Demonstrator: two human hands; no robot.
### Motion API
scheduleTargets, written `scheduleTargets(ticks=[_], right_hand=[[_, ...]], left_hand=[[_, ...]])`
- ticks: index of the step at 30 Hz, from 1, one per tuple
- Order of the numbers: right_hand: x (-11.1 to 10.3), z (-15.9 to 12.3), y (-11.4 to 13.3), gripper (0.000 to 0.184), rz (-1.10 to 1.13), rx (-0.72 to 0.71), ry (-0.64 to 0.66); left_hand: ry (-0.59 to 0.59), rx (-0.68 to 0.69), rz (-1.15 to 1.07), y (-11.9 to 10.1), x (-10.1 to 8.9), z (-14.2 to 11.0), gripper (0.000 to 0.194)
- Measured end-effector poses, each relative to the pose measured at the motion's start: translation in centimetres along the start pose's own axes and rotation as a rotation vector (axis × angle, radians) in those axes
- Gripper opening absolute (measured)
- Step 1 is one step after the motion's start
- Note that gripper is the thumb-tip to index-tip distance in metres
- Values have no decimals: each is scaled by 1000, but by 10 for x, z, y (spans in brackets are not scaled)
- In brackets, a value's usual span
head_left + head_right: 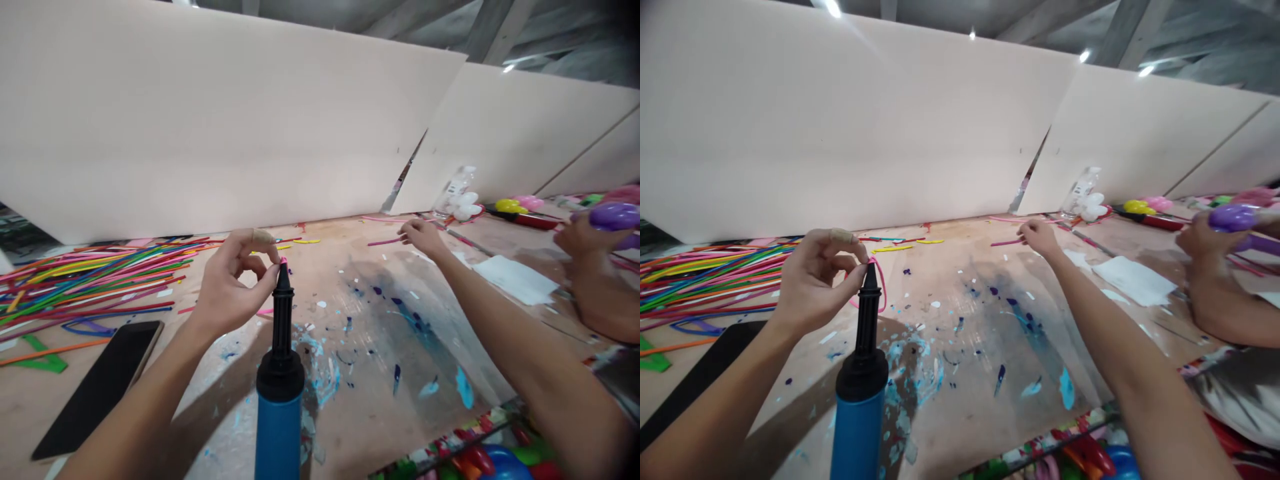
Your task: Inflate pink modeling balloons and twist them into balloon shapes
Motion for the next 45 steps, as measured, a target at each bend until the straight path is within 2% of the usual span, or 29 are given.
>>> scheduleTargets(ticks=[1, 3, 4, 5, 7, 8, 10, 13, 17, 25, 35, 45], right_hand=[[1, -12, 22, 35, 72, -44, -17], [4, -47, 76, 36, 402, -247, -18], [6, -68, 106, 37, 493, -374, 29], [5, -91, 135, 33, 554, -485, 50], [-2, -132, 188, 12, 674, -672, 81], [-7, -147, 212, 15, 687, -752, 77], [-19, -168, 250, 15, 676, -917, 49], [-31, -174, 283, 17, 663, -1057, 25], [-33, -169, 293, 18, 626, -1102, 3], [-29, -173, 285, 18, 546, -1096, -93], [-27, -176, 289, 22, 647, -1114, -202], [-27, -178, 288, 19, 705, -1116, -212]], left_hand=[[5, -2, 0, -1, 0, 0, 36], [16, -7, -2, -4, 0, 1, 36], [22, -10, -2, -6, 1, 2, 36], [29, -16, 0, -7, 1, 3, 36], [44, -32, 4, -10, 2, 4, 36], [46, -38, 0, -11, 2, 4, 36], [40, -39, -22, -12, 1, 4, 37], [30, -15, -61, -14, -4, 3, 37], [29, -2, -59, -14, -10, 1, 39], [35, -38, -57, -16, -9, 1, 33], [5, -3, -84, -26, -10, 1, 32], [-5, 38, -36, -31, -14, 1, 29]])
Point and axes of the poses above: each hand's wrist, its own z-axis towards the middle knuckle, its own x-axis out of the palm, y = z × x, the point moved 3 cm from there along z, towards the middle knuckle, and after that the axes turned 1 degree about -y, right-handed, at the moved point
